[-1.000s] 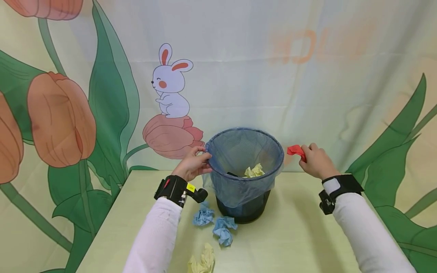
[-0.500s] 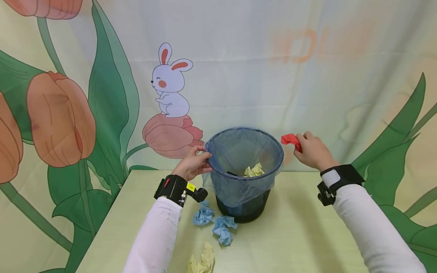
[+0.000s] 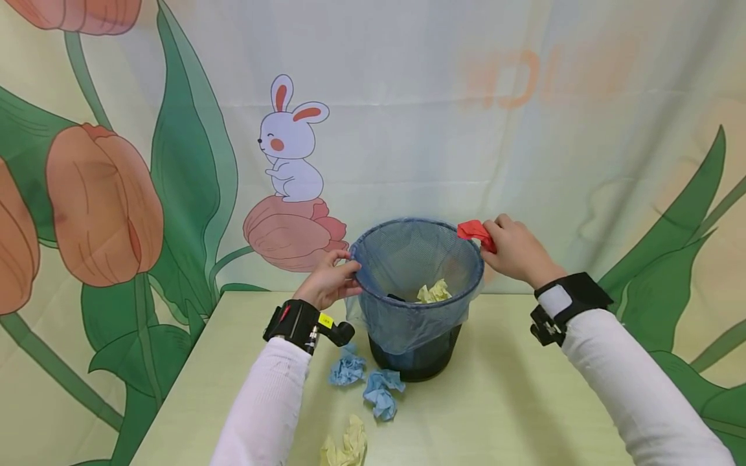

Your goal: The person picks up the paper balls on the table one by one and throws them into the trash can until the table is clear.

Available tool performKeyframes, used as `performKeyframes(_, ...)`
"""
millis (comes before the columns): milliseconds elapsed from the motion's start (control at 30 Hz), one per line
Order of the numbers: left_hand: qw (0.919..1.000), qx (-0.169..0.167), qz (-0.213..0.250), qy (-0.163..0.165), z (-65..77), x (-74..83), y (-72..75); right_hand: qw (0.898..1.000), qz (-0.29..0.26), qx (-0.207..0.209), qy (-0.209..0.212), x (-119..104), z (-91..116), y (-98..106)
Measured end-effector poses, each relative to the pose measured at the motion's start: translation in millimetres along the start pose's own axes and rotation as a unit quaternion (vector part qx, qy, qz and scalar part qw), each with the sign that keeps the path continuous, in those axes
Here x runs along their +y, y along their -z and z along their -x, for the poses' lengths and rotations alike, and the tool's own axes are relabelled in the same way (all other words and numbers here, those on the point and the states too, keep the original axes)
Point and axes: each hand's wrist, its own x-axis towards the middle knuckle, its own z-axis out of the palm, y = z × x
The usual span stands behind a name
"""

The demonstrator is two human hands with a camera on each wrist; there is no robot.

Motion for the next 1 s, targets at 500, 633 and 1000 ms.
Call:
performKeyframes(500, 0.9999, -0.01, 0.001, -0.001, 1.2, 0.8, 0.0, 0.998, -0.025, -0.013, 0.055, -37.7, -15.8, 3.1)
performKeyframes(633, 0.9999, -0.011, 0.002, -0.001, 0.2, 0.0, 0.4, 0.997, -0.031, -0.02, 0.068, -45.5, -18.4, 3.1)
performKeyframes(1000, 0.9999, -0.013, 0.005, -0.001, 0.6, 0.5, 0.6, 0.99, -0.051, -0.024, 0.127, -69.3, -23.0, -0.2)
